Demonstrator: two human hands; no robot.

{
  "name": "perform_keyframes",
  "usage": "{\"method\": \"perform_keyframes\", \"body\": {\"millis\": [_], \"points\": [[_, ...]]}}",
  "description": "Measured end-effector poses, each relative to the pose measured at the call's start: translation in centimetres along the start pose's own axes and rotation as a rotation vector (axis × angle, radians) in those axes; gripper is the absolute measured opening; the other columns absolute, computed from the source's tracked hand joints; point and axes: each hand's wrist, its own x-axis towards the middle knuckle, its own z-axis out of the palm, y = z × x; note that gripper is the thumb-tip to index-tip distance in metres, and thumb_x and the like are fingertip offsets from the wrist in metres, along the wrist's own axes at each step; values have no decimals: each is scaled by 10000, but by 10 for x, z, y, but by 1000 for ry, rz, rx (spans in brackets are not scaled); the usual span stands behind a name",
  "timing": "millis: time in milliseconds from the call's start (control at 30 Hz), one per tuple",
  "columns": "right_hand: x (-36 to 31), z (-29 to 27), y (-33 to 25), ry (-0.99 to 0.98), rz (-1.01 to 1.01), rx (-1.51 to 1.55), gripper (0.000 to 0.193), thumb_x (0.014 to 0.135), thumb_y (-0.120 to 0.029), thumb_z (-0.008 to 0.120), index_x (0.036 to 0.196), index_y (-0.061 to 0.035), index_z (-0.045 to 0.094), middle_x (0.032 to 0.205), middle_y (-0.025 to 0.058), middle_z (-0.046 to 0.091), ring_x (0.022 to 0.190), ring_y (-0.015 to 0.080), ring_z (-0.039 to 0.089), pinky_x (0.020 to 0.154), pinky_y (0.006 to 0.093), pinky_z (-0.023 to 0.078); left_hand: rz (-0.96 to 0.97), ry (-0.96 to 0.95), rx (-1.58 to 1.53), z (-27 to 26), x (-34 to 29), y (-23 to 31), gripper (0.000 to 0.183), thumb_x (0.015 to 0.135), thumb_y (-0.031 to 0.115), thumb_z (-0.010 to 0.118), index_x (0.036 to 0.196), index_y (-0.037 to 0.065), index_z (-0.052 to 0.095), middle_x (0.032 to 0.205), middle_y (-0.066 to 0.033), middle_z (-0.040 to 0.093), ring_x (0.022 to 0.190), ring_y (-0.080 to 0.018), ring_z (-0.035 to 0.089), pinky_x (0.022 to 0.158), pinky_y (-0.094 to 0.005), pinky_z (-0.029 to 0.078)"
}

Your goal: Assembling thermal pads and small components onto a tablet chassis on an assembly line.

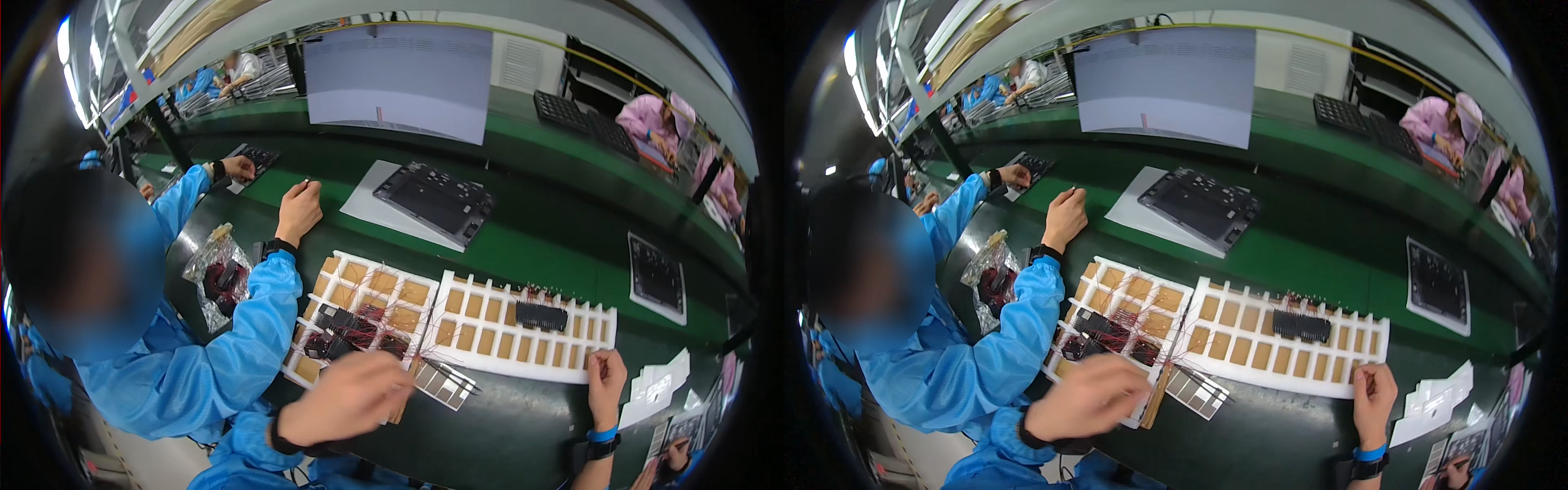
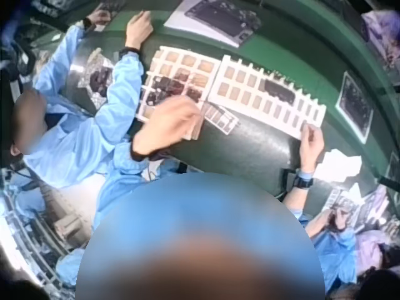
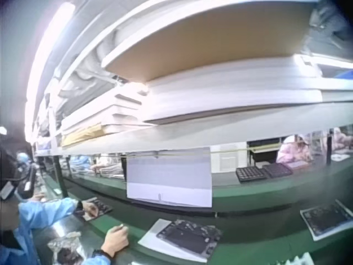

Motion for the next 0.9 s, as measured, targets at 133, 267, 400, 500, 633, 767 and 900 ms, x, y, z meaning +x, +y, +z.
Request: {"method": "perform_keyframes", "body": {"millis": [133, 267, 400, 500, 633, 767, 900], "points": [[3, 5, -7, -6, -48, -9, 49, 942, -7, 666, 908, 24, 647, 776, 42, 535, 641, 116, 464, 581, 274, 372, -228, -31, 352, -30, -39, -16, 141, 839, 120, 792, 927, 60, 699, 841, -79, 659, 775, -288, 662, 676, -394, 526], [8, 7, -5, -21, -23, -8, 44, 935, -7, 668, 906, 23, 654, 789, 49, 551, 650, 125, 483, 593, 276, 391, -353, -156, 428, -15, -48, -26, 250, 811, 205, 813, 940, 70, 647, 816, -84, 655, 748, -304, 665, 663, -400, 536], [7, 2, -14, -12, -26, 17, 48, 935, -10, 668, 915, 30, 654, 797, 56, 554, 659, 130, 487, 606, 280, 397, -314, -144, 482, -12, -49, -28, 276, 804, 224, 809, 944, 78, 622, 816, -87, 658, 755, -314, 680, 663, -422, 541], [7, 2, -13, -21, -16, -4, 46, 932, -8, 671, 916, 31, 653, 795, 56, 553, 658, 134, 488, 606, 283, 400, -325, -176, 537, -7, -45, -26, 257, 810, 218, 808, 941, 73, 642, 832, -85, 669, 751, -317, 679, 670, -424, 544], [6, 6, -12, -11, -23, 7, 51, 930, -7, 672, 905, 27, 645, 787, 53, 546, 652, 139, 488, 602, 287, 401, -404, -150, 444, -7, -50, -22, 226, 819, 193, 806, 946, 59, 676, 830, -82, 664, 752, -312, 678, 673, -421, 542], [2, 5, -11, -27, 14, -11, 57, 929, -6, 673, 898, 28, 638, 782, 54, 540, 651, 140, 488, 602, 286, 400, -392, -122, 349, -13, -49, -19, 183, 841, 123, 794, 982, 44, 707, 799, -103, 655, 736, -308, 680, 669, -415, 552], [5, 5, -14, -12, -34, -15, 56, 930, -10, 676, 901, 24, 643, 778, 49, 534, 650, 136, 485, 593, 287, 391, -388, -85, 292, -20, -48, -13, 175, 863, 91, 788, 1006, 37, 703, 838, -130, 696, 754, -305, 711, 669, -392, 575]]}}
